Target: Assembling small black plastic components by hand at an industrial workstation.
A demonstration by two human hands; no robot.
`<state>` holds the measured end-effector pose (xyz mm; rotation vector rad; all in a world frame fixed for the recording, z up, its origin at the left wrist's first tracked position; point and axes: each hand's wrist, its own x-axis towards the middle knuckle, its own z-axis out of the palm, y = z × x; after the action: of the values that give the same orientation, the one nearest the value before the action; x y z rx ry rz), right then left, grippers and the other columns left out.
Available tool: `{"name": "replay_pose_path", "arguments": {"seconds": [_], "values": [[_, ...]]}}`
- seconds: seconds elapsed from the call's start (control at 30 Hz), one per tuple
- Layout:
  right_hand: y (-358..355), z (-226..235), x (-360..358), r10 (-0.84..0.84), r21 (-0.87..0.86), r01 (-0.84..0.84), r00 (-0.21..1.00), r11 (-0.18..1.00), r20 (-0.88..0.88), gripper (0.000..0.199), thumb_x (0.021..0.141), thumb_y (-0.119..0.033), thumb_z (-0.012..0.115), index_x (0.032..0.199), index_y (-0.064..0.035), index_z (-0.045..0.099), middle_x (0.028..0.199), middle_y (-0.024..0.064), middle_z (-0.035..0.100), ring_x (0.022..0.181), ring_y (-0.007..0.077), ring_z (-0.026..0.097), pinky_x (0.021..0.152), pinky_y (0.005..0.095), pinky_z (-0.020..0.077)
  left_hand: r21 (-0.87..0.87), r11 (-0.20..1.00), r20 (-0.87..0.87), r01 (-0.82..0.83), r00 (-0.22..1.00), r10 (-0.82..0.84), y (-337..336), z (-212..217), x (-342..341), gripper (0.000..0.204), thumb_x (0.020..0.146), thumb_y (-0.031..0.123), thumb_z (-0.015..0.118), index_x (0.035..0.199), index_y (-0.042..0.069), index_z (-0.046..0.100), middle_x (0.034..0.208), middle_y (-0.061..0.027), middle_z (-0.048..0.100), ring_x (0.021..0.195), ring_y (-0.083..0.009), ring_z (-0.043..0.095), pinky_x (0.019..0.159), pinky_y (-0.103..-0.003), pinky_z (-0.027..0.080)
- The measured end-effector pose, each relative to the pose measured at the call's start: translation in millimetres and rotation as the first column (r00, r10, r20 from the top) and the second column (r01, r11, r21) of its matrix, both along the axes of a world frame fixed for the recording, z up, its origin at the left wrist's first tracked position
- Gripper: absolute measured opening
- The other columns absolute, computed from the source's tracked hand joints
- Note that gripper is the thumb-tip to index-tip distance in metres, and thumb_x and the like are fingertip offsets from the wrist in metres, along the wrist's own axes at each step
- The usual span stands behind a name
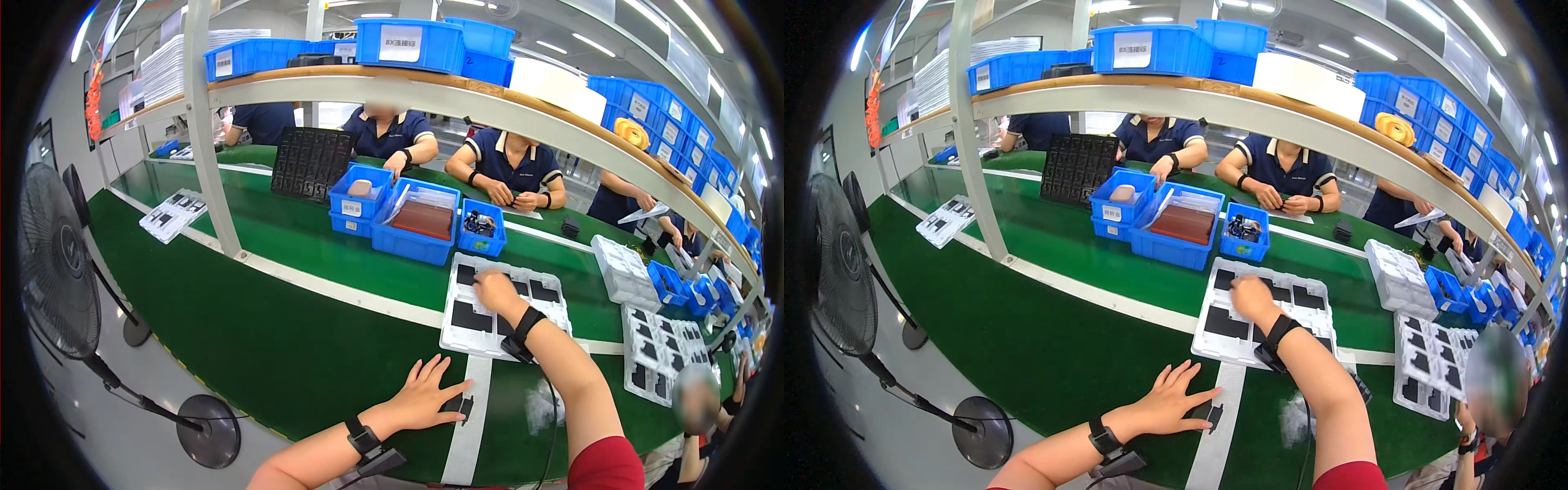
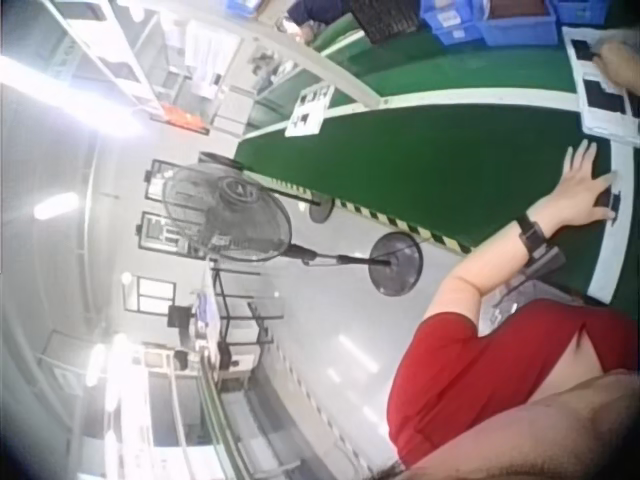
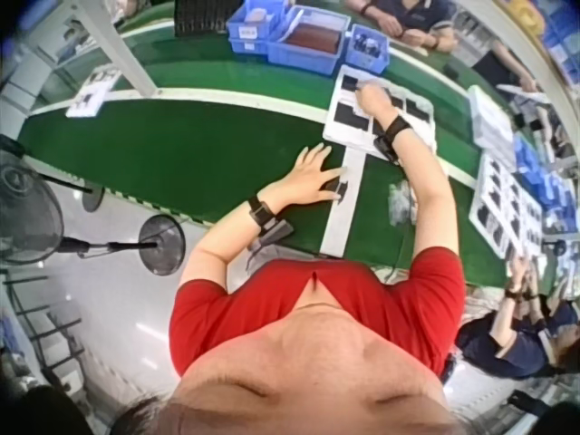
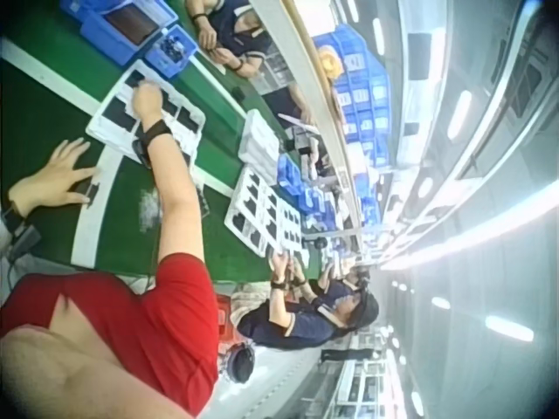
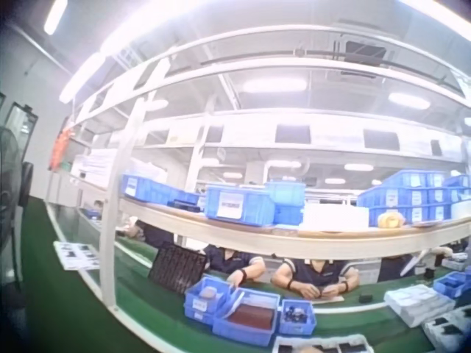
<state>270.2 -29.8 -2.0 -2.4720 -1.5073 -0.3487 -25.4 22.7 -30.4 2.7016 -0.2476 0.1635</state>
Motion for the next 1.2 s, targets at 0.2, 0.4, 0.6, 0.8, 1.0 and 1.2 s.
{"name": "replay_pose_path", "arguments": {"seconds": [0.2, 0.4, 0.6, 0.8, 1.0, 1.2], "values": [[2, -13, -14, 0.065, -0.044, -0.077, 0.969, 0.996, -0.24, 0.048, 0.09, -0.029, 0.044, 0.122, 0.0065, 0.044, 0.118, 0.0301, 0.049, 0.112, 0.04, 0.047, 0.096, 0.0422, 0.0367, 0.089, 0.996, -0.011, 0.007, 1.0, -0.006, 1, -1, 6, 0.062, 0.081, 0.058, 0.051, 0.134, 0.028, 0.04, 0.14, -0.028, 0.021, 0.133, -0.0412, 0.013, 0.106, -0.053, 0.009], [-42, 23, -30, 0.125, 0.436, 0.092, 0.887, 0.895, -0.445, 0.032, 0.088, -0.023, 0.054, 0.109, 0.0014, 0.057, 0.104, 0.0161, 0.062, 0.098, 0.0247, 0.059, 0.084, 0.0317, 0.0452, 0.008, 1.0, 0.062, -0.003, 0.998, 0.002, 2, -2, 8, 0.051, 0.081, 0.052, 0.055, 0.126, 0.028, 0.051, 0.138, -0.0257, 0.026, 0.131, -0.0399, 0.018, 0.106, -0.051, 0.01], [-150, 37, -100, 0.261, 0.497, 0.471, 0.479, 0.729, -0.838, 0.025, 0.092, -0.02, 0.047, 0.09, 0.0014, 0.061, 0.085, 0.0105, 0.065, 0.081, 0.0166, 0.063, 0.068, 0.0264, 0.0494, 0.001, 1.0, 0.075, 0.019, 0.997, -0.019, 2, -5, 8, 0.052, 0.08, 0.053, 0.056, 0.125, 0.029, 0.052, 0.138, -0.0253, 0.026, 0.131, -0.0398, 0.019, 0.106, -0.052, 0.011], [-187, 9, -124, 0.59, 0.544, 0.743, 0.251, 0.391, -0.767, 0.023, 0.091, -0.02, 0.047, 0.085, -0.0008, 0.057, 0.079, 0.0105, 0.063, 0.071, 0.0158, 0.06, 0.062, 0.0258, 0.0465, -0.009, 1.0, 0.054, -0.017, 0.998, 0.018, 0, 4, 4, 0.052, 0.075, 0.055, 0.06, 0.119, 0.028, 0.057, 0.138, -0.0243, 0.029, 0.132, -0.0381, 0.02, 0.105, -0.054, 0.011], [-168, 14, -155, 0.397, 0.412, 0.563, 0.157, 0.716, -0.904, 0.014, 0.086, -0.015, 0.057, 0.087, -0.001, 0.054, 0.071, 0.0054, 0.061, 0.054, 0.0084, 0.053, 0.045, 0.0183, 0.0391, -0.156, 0.984, 0.29, -0.081, 0.949, 0.125, -29, 24, 36, 0.053, 0.069, 0.032, 0.074, 0.116, 0.012, 0.058, 0.126, -0.0128, 0.046, 0.116, -0.029, 0.042, 0.096, -0.041, 0.031], [-172, -3, -157, 0.533, 0.525, 0.577, 0.174, 0.626, -0.828, 0.016, 0.078, -0.003, 0.066, 0.088, -0.0012, 0.052, 0.07, 0.004, 0.06, 0.053, 0.0064, 0.052, 0.045, 0.0182, 0.0394, -0.173, 0.984, 0.345, -0.035, 0.934, 0.094, -57, 36, 50, 0.055, 0.071, 0.028, 0.074, 0.118, 0.008, 0.055, 0.124, -0.0129, 0.048, 0.112, -0.0272, 0.046, 0.093, -0.039, 0.033]]}}
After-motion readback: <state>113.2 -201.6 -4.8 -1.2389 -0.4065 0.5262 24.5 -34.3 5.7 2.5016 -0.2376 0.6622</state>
